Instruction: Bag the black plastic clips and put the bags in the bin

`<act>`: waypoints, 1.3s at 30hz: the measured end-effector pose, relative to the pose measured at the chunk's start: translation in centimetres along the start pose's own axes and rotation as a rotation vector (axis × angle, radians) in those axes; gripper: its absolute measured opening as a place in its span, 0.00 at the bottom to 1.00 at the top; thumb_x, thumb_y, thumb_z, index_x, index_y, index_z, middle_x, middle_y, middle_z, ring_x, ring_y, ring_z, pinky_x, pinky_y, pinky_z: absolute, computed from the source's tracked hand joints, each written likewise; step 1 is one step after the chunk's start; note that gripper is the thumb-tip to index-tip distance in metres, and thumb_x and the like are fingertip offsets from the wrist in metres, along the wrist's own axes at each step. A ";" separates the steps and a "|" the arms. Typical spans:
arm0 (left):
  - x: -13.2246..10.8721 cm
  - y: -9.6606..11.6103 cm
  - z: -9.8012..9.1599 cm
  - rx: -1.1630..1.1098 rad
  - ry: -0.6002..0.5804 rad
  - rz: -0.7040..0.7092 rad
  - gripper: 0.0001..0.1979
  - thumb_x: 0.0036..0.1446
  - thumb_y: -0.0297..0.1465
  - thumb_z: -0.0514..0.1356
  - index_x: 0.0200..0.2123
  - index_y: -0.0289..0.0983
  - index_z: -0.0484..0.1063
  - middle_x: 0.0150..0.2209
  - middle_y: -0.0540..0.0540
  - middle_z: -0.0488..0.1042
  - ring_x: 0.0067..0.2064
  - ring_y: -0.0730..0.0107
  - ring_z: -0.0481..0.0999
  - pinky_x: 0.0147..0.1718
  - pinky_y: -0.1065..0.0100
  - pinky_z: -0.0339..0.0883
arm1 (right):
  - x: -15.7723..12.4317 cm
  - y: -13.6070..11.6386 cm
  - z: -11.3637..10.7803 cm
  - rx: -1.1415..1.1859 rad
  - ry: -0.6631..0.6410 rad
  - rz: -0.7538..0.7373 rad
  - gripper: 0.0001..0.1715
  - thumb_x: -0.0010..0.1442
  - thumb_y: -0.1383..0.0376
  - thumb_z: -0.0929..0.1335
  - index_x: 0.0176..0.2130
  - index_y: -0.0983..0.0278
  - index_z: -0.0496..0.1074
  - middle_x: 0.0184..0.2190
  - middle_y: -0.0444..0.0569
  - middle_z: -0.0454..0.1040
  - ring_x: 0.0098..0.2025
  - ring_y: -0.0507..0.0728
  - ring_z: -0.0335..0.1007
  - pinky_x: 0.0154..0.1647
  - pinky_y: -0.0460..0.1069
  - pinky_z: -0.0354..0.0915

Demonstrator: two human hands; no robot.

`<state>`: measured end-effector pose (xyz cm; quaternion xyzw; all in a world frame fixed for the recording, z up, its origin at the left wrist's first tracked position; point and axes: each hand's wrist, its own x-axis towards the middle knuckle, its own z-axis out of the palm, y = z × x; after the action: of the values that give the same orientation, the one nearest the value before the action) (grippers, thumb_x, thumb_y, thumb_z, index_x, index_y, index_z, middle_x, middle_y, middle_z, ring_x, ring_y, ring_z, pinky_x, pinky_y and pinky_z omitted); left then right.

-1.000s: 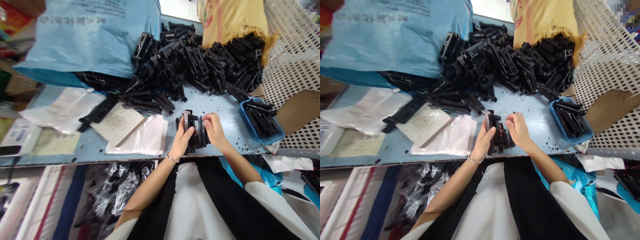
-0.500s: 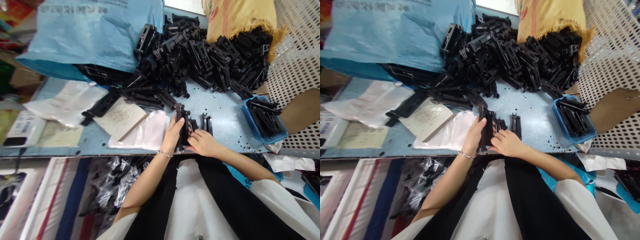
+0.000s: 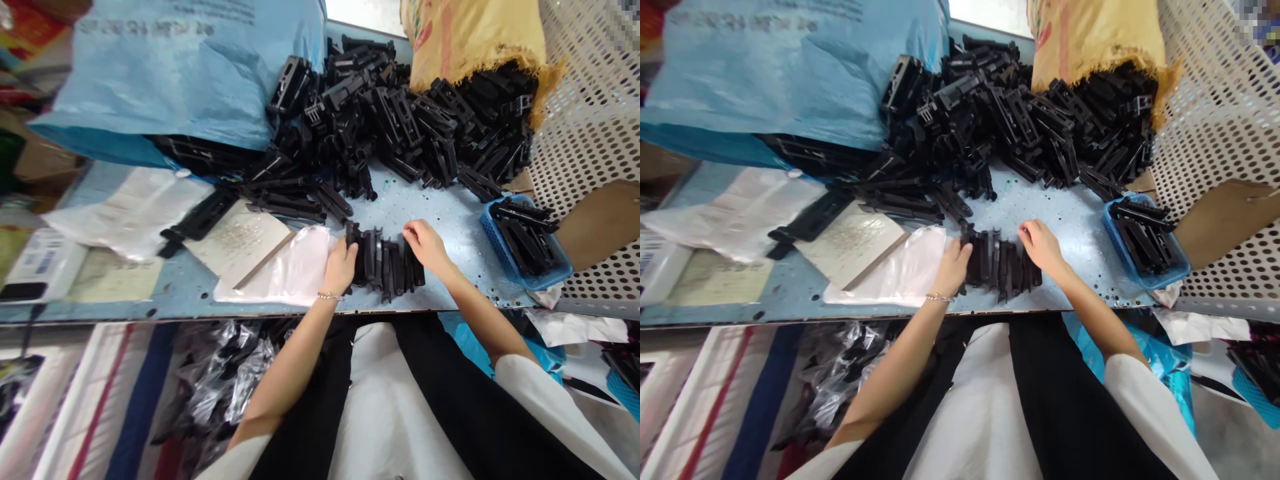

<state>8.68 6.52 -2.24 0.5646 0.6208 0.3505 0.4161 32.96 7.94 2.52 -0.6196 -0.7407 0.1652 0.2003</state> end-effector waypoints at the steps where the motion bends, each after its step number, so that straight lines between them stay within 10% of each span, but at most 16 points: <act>1: -0.3 -0.4 1.2 -0.033 -0.011 0.005 0.19 0.65 0.34 0.53 0.55 0.35 0.70 0.54 0.36 0.75 0.59 0.49 0.72 0.64 0.44 0.61 | 1.5 0.8 0.0 -0.020 0.026 0.029 0.11 0.72 0.64 0.62 0.49 0.64 0.71 0.45 0.55 0.73 0.47 0.61 0.70 0.51 0.55 0.66; 7: -3.1 -1.6 6.5 -0.069 0.083 0.156 0.31 0.65 0.31 0.53 0.70 0.38 0.55 0.69 0.33 0.56 0.72 0.51 0.53 0.71 0.44 0.47 | 11.5 3.2 0.0 -0.209 0.140 0.176 0.24 0.71 0.70 0.62 0.64 0.74 0.59 0.64 0.67 0.57 0.62 0.62 0.53 0.63 0.58 0.54; 13: -2.3 -2.4 5.1 -0.228 0.059 0.085 0.28 0.63 0.33 0.57 0.66 0.40 0.60 0.65 0.35 0.61 0.68 0.53 0.63 0.66 0.46 0.60 | 15.9 2.7 -0.8 -0.209 0.035 0.214 0.12 0.71 0.66 0.65 0.48 0.75 0.68 0.54 0.63 0.64 0.54 0.59 0.61 0.55 0.54 0.60; 19: -2.0 1.1 3.4 -0.498 0.074 0.078 0.28 0.60 0.41 0.64 0.62 0.43 0.65 0.61 0.38 0.69 0.62 0.55 0.70 0.64 0.49 0.62 | 8.0 -1.1 -1.9 -0.102 -0.007 0.151 0.13 0.71 0.62 0.61 0.41 0.67 0.71 0.41 0.53 0.68 0.39 0.57 0.67 0.43 0.51 0.65; 22: -1.6 4.5 2.9 -0.824 0.073 -0.012 0.33 0.60 0.44 0.64 0.65 0.50 0.56 0.61 0.43 0.69 0.56 0.61 0.76 0.56 0.57 0.72 | 0.7 -4.3 -1.5 -0.085 0.088 -0.101 0.16 0.72 0.57 0.61 0.47 0.65 0.70 0.46 0.57 0.68 0.43 0.62 0.68 0.42 0.54 0.67; 25: -1.9 7.2 1.8 -0.904 0.015 -0.086 0.34 0.59 0.44 0.64 0.65 0.49 0.57 0.46 0.47 0.76 0.40 0.66 0.81 0.41 0.63 0.77 | -3.6 -6.2 -1.8 0.039 -0.083 -0.457 0.20 0.70 0.50 0.63 0.47 0.63 0.70 0.43 0.56 0.71 0.43 0.62 0.68 0.43 0.56 0.68; 33: -6.1 8.7 -0.5 -0.853 -0.408 -0.170 0.39 0.58 0.43 0.64 0.68 0.39 0.58 0.25 0.50 0.76 0.24 0.64 0.76 0.23 0.64 0.74 | -0.1 -4.5 -4.4 -0.109 0.018 -0.430 0.24 0.72 0.48 0.57 0.42 0.61 0.71 0.40 0.57 0.71 0.44 0.65 0.65 0.47 0.60 0.64; 39: -6.5 8.0 0.2 -0.785 -0.268 -0.133 0.43 0.56 0.41 0.67 0.71 0.41 0.53 0.28 0.51 0.76 0.26 0.64 0.77 0.27 0.63 0.75 | -0.1 -5.4 -2.6 0.145 -0.021 -0.311 0.32 0.74 0.46 0.49 0.36 0.60 0.67 0.32 0.50 0.69 0.38 0.59 0.66 0.42 0.54 0.63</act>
<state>12.22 0.95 5.73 0.3627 0.4156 0.4562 0.6983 29.68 6.84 7.44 -0.4796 -0.8160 0.1915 0.2598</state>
